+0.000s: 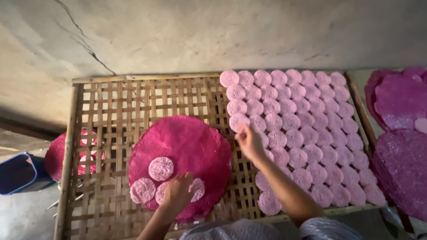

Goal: The person arranges small pink circles onto larger pink circular sheets on a wooden rack and then moves the sheets to a table.

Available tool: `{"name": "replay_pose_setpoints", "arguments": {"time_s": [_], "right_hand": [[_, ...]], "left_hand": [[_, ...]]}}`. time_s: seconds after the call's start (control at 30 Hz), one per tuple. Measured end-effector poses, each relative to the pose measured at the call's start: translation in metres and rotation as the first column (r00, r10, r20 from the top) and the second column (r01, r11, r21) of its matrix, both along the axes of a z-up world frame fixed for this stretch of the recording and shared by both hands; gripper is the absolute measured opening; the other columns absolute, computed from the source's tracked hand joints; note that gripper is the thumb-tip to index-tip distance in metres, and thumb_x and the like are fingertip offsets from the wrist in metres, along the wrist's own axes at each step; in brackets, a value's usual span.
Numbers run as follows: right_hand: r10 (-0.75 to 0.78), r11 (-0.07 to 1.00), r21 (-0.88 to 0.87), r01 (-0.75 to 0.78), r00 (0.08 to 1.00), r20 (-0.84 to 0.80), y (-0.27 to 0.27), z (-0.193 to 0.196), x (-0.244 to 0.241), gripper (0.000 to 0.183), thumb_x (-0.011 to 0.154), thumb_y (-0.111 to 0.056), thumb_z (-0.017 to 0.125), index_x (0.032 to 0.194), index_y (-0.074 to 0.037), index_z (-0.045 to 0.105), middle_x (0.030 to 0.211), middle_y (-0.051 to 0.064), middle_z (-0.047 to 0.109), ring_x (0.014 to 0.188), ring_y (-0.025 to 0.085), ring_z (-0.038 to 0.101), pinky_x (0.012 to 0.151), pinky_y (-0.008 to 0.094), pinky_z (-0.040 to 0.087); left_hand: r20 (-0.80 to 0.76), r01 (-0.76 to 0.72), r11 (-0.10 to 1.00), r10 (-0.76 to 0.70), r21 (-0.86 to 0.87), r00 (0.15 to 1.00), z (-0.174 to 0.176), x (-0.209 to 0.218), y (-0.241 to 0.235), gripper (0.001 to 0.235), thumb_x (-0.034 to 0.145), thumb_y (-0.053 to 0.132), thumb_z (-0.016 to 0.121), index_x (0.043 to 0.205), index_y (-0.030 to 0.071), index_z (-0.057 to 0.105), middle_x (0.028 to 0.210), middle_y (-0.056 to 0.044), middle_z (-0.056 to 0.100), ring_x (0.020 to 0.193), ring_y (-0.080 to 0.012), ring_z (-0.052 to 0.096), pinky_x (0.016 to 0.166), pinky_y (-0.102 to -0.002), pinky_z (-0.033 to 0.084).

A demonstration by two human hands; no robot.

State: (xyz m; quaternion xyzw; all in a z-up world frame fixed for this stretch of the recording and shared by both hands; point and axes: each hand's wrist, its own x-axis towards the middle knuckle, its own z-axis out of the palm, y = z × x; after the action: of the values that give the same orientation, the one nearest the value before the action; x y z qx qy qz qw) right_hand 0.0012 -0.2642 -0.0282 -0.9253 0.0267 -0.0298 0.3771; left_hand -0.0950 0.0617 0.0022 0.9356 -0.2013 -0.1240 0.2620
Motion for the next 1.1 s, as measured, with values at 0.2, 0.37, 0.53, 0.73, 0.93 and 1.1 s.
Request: {"name": "replay_pose_setpoints", "arguments": {"time_s": [0.2, 0.37, 0.53, 0.73, 0.93, 1.1], "right_hand": [[0.429, 0.722, 0.648, 0.243, 0.577, -0.695, 0.053, -0.014, -0.15, 0.052, 0.097, -0.049, 0.061, 0.133, -0.011, 0.06, 0.118, 0.006, 0.069, 0.106, 0.016, 0.069, 0.094, 0.034, 0.058], [0.524, 0.4, 0.908, 0.12, 0.784, -0.334, 0.034, -0.009, -0.158, 0.059, 0.111, -0.041, 0.07, 0.137, 0.012, 0.063, 0.11, 0.022, 0.063, 0.094, 0.024, 0.058, 0.078, 0.038, 0.047], [-0.059, 0.806, 0.502, 0.315, 0.885, -0.461, -0.006, -0.023, -0.076, 0.048, 0.092, -0.028, 0.07, 0.136, -0.01, 0.063, 0.121, 0.009, 0.073, 0.114, 0.021, 0.067, 0.101, 0.037, 0.051], [-0.116, 0.981, -0.156, 0.118, 0.993, 0.022, -0.022, -0.062, -0.013, 0.039, 0.086, -0.012, 0.07, 0.125, -0.01, 0.067, 0.111, 0.017, 0.074, 0.106, 0.034, 0.069, 0.091, 0.045, 0.055], [-0.089, 0.942, -0.302, 0.143, 0.978, 0.187, -0.015, -0.049, -0.018, 0.037, 0.079, -0.003, 0.073, 0.115, -0.008, 0.063, 0.107, 0.019, 0.065, 0.101, 0.041, 0.063, 0.086, 0.05, 0.052], [-0.12, 0.909, -0.346, 0.232, 0.941, 0.316, 0.003, -0.008, -0.036, 0.046, 0.08, -0.003, 0.074, 0.123, -0.007, 0.059, 0.111, 0.02, 0.061, 0.106, 0.04, 0.06, 0.092, 0.05, 0.049]], "left_hand": [[-0.492, -0.226, 0.88, -0.01, -0.418, 0.871, 0.01, -0.038, -0.043, 0.044, 0.082, 0.026, 0.082, 0.108, 0.008, 0.051, 0.072, -0.017, 0.072, 0.054, -0.0285, 0.07, 0.045, -0.043, 0.055], [-0.301, -0.336, 0.661, 0.171, -0.671, 0.938, 0.022, -0.044, -0.059, 0.026, 0.095, 0.022, 0.074, 0.1, 0.004, 0.056, 0.077, -0.011, 0.073, 0.067, -0.0222, 0.077, 0.055, -0.039, 0.062], [-0.167, -0.535, 0.843, 0.536, 0.056, 0.828, 0.013, 0.008, 0.018, 0.055, 0.096, 0.035, 0.065, 0.137, 0.004, 0.047, 0.125, -0.022, 0.058, 0.104, -0.0354, 0.064, 0.068, -0.045, 0.061], [0.147, -0.474, 0.874, 0.457, 0.107, 0.877, -0.014, 0.027, 0.068, 0.058, 0.085, 0.021, 0.068, 0.136, 0.001, 0.05, 0.13, -0.022, 0.056, 0.121, -0.0418, 0.055, 0.1, -0.05, 0.05], [0.003, -0.564, 0.809, 0.572, 0.164, 0.821, -0.009, 0.034, 0.07, 0.036, 0.089, 0.018, 0.063, 0.123, 0.006, 0.058, 0.126, -0.021, 0.059, 0.116, -0.0372, 0.061, 0.097, -0.049, 0.053], [0.145, -0.619, 0.764, 0.602, 0.182, 0.785, -0.016, 0.024, 0.071, 0.04, 0.097, 0.032, 0.065, 0.117, -0.002, 0.059, 0.12, -0.025, 0.063, 0.115, -0.0414, 0.062, 0.097, -0.051, 0.052]]}}
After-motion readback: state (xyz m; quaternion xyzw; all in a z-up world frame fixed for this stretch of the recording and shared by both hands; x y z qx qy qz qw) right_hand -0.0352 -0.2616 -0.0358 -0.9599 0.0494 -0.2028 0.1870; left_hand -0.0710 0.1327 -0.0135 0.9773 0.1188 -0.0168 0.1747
